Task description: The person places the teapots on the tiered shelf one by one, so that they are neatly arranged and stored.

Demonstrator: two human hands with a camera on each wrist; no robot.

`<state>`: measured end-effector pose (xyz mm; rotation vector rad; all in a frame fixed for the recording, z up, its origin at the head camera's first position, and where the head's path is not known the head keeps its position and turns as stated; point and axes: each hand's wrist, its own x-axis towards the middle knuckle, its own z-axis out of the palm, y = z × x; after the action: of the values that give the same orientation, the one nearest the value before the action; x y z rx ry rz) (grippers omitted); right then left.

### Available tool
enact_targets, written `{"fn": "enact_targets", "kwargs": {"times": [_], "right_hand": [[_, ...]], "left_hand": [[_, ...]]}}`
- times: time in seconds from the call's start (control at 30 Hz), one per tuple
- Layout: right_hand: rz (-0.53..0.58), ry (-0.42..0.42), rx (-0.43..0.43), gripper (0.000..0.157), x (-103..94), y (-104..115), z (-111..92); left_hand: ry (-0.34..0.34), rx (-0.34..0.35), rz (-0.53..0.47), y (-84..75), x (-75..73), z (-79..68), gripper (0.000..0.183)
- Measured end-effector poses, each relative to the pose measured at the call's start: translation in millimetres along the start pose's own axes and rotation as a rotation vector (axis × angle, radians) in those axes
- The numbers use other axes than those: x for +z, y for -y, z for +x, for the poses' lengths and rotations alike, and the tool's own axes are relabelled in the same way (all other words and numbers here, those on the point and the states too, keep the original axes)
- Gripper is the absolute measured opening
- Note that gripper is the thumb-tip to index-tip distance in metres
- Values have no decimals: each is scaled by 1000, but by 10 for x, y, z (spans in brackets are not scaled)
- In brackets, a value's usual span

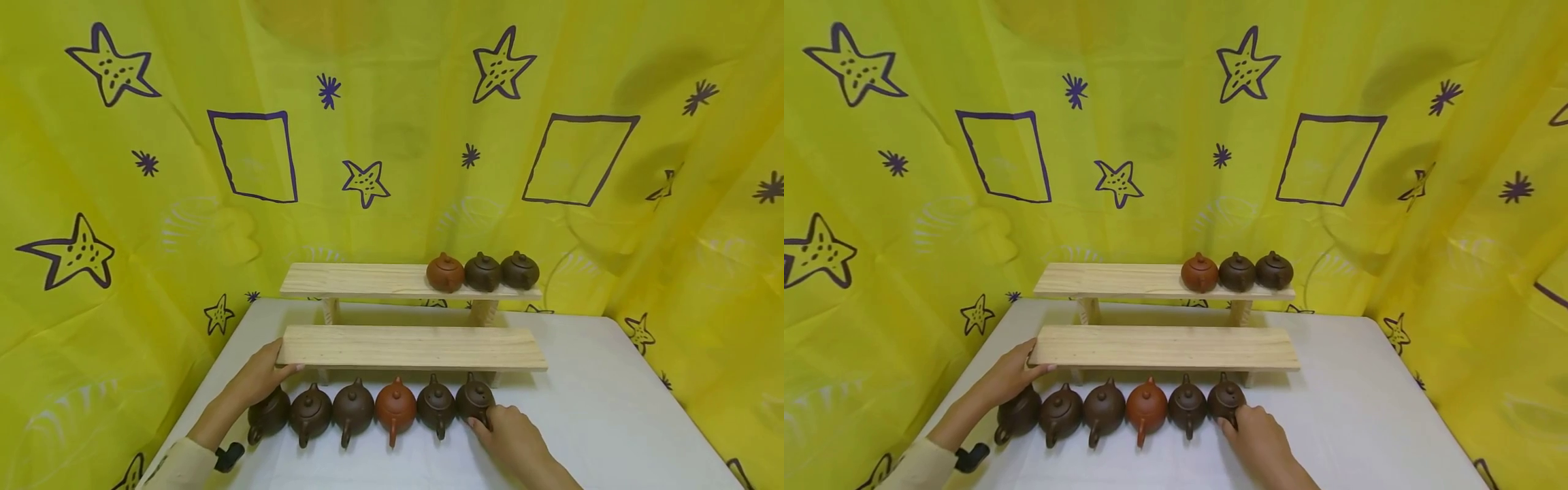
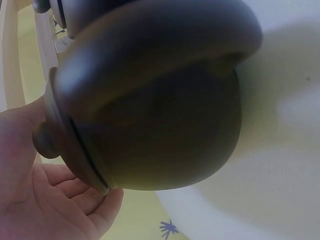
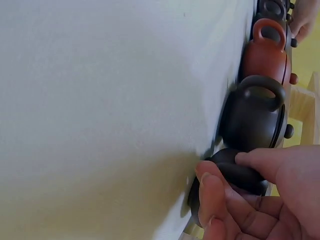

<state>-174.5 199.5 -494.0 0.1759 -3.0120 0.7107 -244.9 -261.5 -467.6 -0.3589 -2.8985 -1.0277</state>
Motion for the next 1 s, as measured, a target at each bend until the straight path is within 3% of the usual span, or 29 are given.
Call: {"fn": "enact_targets", "kwargs": {"times": [0.27, 0.5, 1.0], "right_hand": [[33, 38, 29, 35, -37, -51, -19], [25, -1, -32, 30, 27, -79, -27], [32, -33, -29, 26, 71, -126, -81]], "left_hand": [[6, -11, -11, -28, 17, 0, 77], [15, -30, -6, -27, 6, -9, 80], [-2, 0, -1, 0, 4, -9, 77]]}}
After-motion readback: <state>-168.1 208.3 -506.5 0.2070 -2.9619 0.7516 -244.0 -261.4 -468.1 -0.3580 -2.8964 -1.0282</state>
